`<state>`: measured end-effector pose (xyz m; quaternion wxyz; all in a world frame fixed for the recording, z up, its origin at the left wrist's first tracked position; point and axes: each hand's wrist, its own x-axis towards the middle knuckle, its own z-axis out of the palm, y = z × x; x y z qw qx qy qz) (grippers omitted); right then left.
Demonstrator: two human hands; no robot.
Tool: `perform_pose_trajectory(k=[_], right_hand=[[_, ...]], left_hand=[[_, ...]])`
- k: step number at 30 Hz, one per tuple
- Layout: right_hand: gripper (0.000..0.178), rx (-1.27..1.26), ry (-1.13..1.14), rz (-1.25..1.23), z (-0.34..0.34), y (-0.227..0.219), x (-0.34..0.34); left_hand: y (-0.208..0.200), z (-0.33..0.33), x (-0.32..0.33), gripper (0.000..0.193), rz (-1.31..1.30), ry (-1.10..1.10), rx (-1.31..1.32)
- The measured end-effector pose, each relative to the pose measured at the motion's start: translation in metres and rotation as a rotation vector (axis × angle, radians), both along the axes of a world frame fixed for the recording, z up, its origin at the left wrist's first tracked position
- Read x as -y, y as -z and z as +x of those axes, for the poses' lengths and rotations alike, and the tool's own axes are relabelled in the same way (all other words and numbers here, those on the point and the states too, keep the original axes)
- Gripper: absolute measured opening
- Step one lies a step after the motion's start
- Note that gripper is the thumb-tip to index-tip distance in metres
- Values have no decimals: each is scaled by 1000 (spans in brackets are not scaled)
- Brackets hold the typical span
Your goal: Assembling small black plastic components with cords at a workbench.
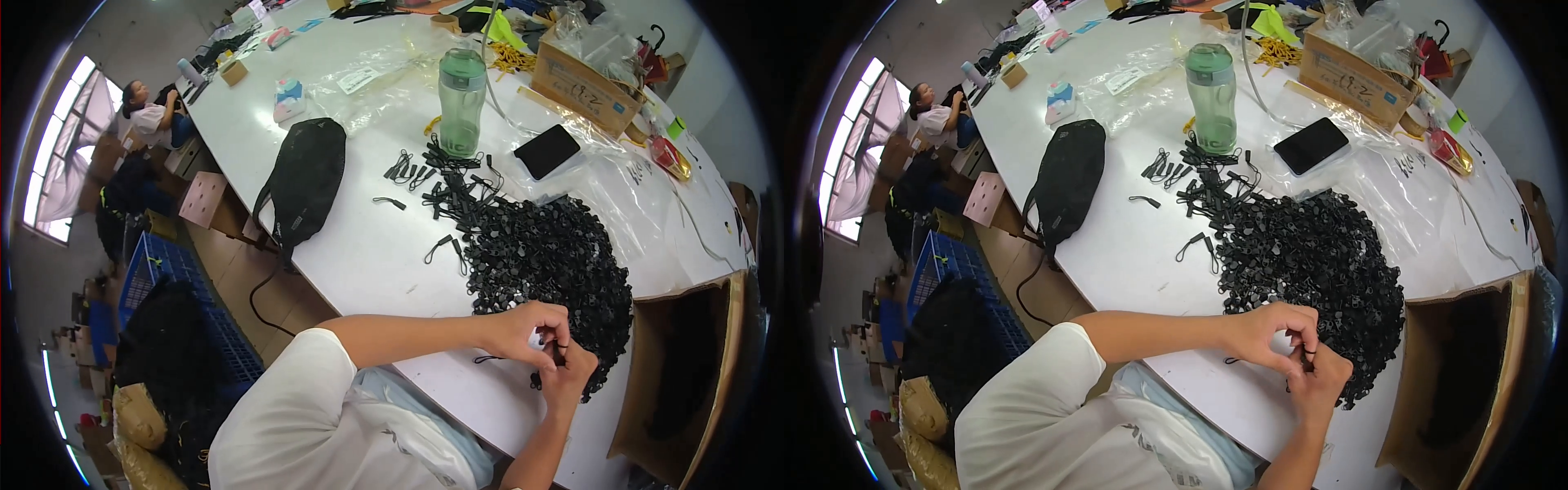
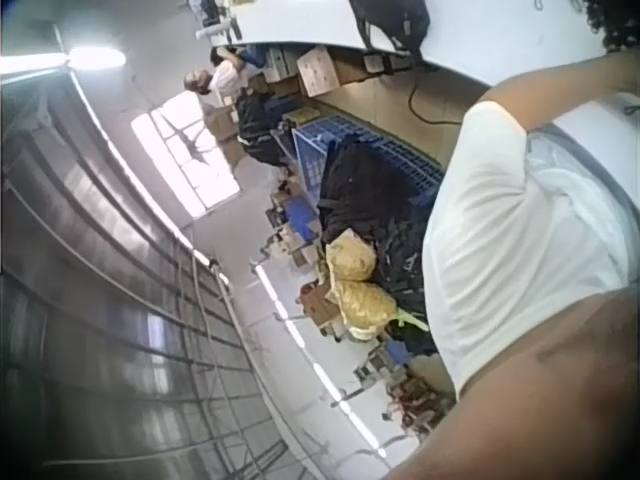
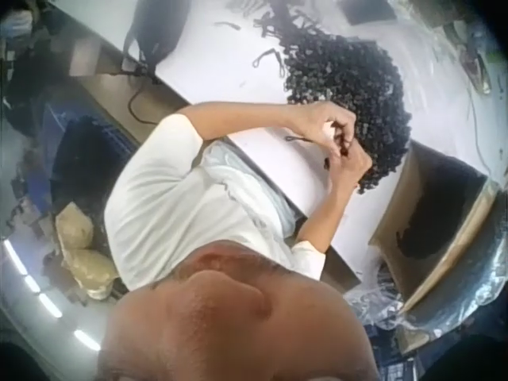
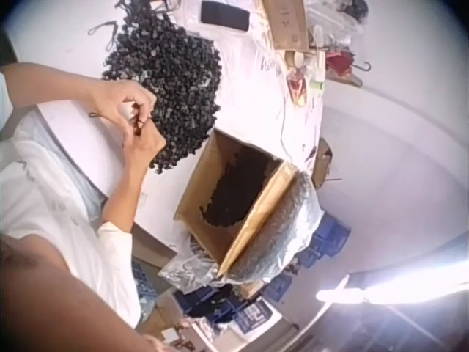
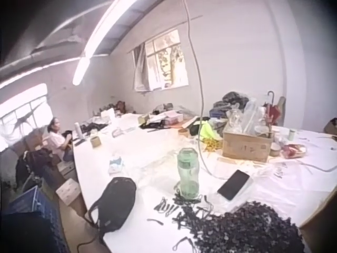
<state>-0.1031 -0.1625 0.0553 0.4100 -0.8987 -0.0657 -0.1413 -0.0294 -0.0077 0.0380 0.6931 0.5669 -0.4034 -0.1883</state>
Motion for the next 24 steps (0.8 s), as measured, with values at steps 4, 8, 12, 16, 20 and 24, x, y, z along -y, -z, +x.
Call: perform_pose_trajectory(k=[4,8,12,16,20,24], right_hand=[[8,57,-73,6,3,-2,-5],[12,-138,-157,371,0,-12,2],[13,-164,-196,395,1,-3,6],[12,-8,-128,185,4,10,6],[15,184,-133,-42,5,16,7],[12,226,-173,-87,4,17,5]], left_hand=[[4,3,-1,16,-42,-174,221],[4,15,-10,18,-77,-554,526],[0,25,-11,25,-74,-405,902],[-1,28,-8,9,114,-237,593],[-1,28,-9,10,349,-158,520],[-5,41,-27,18,328,-160,475]])
